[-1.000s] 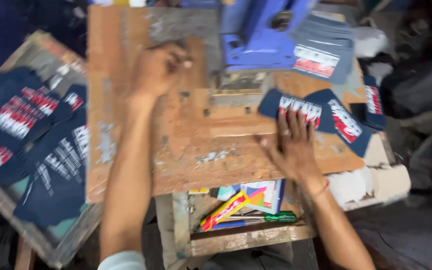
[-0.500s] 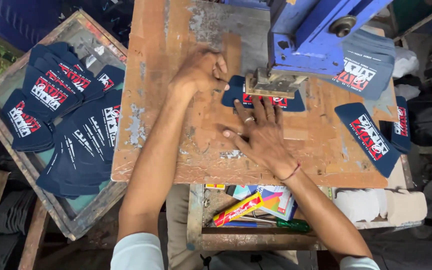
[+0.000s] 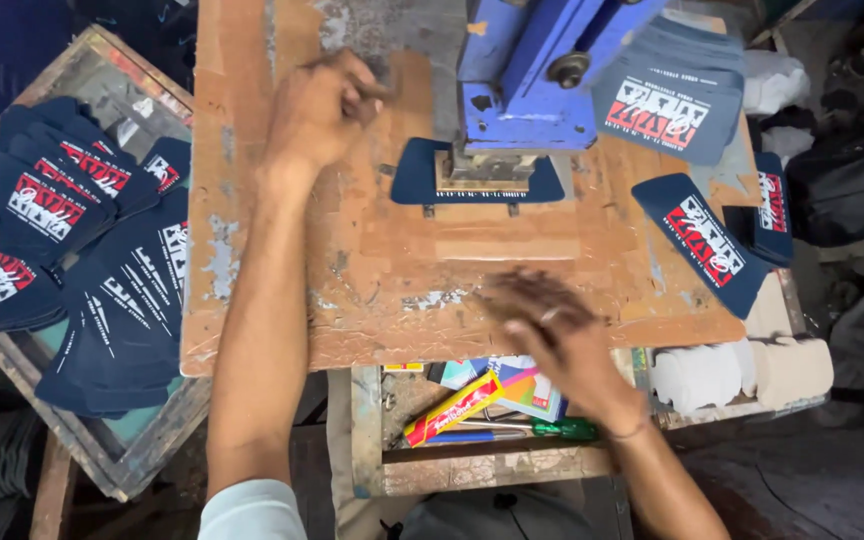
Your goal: The person repeatedly places dark blue rectangular cards under a blue manual press machine on a wooden table. They press down on the machine's lever to stamp the cards, then remove them and place them into a wooden crate to the left.
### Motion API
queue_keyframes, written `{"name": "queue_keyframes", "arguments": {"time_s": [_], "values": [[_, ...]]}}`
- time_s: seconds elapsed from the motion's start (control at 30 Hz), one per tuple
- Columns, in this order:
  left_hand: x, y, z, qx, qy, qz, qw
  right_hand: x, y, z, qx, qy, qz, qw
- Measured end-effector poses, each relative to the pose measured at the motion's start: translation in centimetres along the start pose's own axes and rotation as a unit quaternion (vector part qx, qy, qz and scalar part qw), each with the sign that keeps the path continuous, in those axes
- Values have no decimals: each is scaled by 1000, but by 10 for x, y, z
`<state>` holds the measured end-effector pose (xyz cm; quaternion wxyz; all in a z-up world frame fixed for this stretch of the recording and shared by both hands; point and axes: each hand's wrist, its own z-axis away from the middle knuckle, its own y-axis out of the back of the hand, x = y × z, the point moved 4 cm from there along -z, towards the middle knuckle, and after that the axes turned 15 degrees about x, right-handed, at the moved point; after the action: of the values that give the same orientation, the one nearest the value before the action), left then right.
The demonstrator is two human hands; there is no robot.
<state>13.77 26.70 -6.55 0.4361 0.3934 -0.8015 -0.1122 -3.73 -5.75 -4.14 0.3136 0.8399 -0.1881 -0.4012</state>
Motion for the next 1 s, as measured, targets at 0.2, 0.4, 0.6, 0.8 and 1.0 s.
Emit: {"name": "queue_keyframes", "arguments": {"time_s": [0.2,0.4,0.6,0.8,1.0], "values": [[-7,4,-3,-3,27,-2,1000,112,105,-3,131,-91,202,966],[-5,14,-5,20,15,-8,1000,195,109,16,114,-66,227,965],[-9,4,-2,-5,9,-24,1000,108,67,32,198,-66,132,969],[1,-32,14,-145,16,27,989,49,13,5,118,-8,99,988],[10,-43,16,-198,9,20,980,51,8,-1,128,-10,106,986]]}}
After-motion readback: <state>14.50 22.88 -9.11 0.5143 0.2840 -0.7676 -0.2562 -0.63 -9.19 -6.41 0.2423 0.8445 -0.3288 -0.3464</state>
